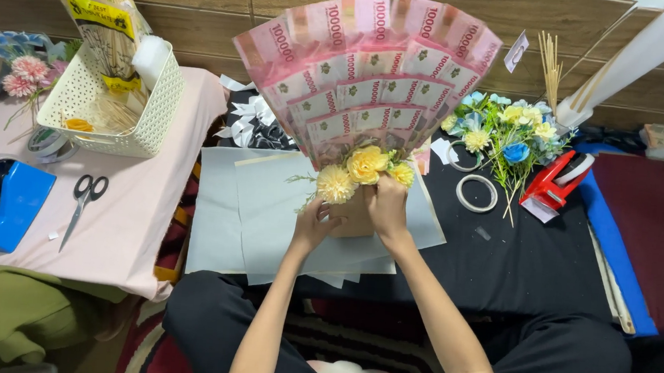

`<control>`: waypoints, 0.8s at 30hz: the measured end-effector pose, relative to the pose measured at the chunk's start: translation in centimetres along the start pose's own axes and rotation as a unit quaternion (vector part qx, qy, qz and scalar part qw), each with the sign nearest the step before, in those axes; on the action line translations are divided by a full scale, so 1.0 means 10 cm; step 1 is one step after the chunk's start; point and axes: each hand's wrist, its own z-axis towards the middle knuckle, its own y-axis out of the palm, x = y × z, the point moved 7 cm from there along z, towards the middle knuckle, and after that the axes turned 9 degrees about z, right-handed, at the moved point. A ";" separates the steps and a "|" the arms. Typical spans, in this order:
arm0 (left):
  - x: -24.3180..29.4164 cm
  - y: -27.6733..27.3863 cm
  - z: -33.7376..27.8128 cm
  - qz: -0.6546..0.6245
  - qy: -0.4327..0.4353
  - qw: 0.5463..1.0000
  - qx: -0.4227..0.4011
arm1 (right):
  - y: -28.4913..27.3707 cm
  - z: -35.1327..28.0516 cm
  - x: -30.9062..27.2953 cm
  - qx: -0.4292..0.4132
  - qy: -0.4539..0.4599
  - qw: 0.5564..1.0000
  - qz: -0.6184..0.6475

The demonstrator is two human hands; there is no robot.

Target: Assembling a money bouquet by arranging banknotes on sticks and adding artificial flowers into a base.

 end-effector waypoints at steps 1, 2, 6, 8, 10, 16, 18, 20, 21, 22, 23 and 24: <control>0.03 -0.01 0.00 0.000 -0.001 1.000 0.002 | 0.01 0.00 -0.02 -0.001 -0.001 1.000 0.002; 0.06 -0.02 0.00 0.009 0.006 1.000 0.006 | 0.00 -0.01 -0.04 0.005 0.002 1.000 0.006; 0.05 -0.02 0.01 0.002 0.004 1.000 -0.001 | -0.02 -0.08 -0.05 0.026 0.012 0.999 0.015; 0.04 -0.03 0.01 0.004 0.002 1.000 -0.001 | -0.10 -0.07 -0.27 0.051 0.019 0.998 0.021; 0.04 -0.03 0.01 0.006 0.001 1.000 0.000 | -0.13 -0.08 -0.37 0.077 0.026 0.996 0.028; 0.08 -0.05 0.00 0.014 -0.003 1.000 0.005 | -0.12 -0.03 -0.50 0.128 0.024 0.990 -0.053; 0.04 -0.04 0.02 0.020 0.000 1.000 0.003 | -0.02 -0.04 -0.39 0.134 0.029 0.989 -0.055; 0.00 -0.02 0.04 0.019 -0.002 1.000 0.003 | 0.02 -0.06 -0.33 0.139 0.042 0.989 -0.039; -0.02 -0.02 0.05 0.018 -0.003 1.000 0.005 | 0.05 -0.07 -0.30 0.144 0.054 0.988 -0.023; 0.00 -0.03 0.04 0.019 -0.003 1.000 0.006 | 0.04 -0.06 -0.32 0.143 0.055 0.988 -0.022; 0.01 -0.03 0.03 0.015 -0.004 1.000 0.003 | 0.01 -0.06 -0.33 0.152 0.058 0.987 0.003; 0.03 -0.03 0.03 0.011 -0.005 1.000 0.000 | -0.01 -0.05 -0.34 0.161 0.062 0.985 0.028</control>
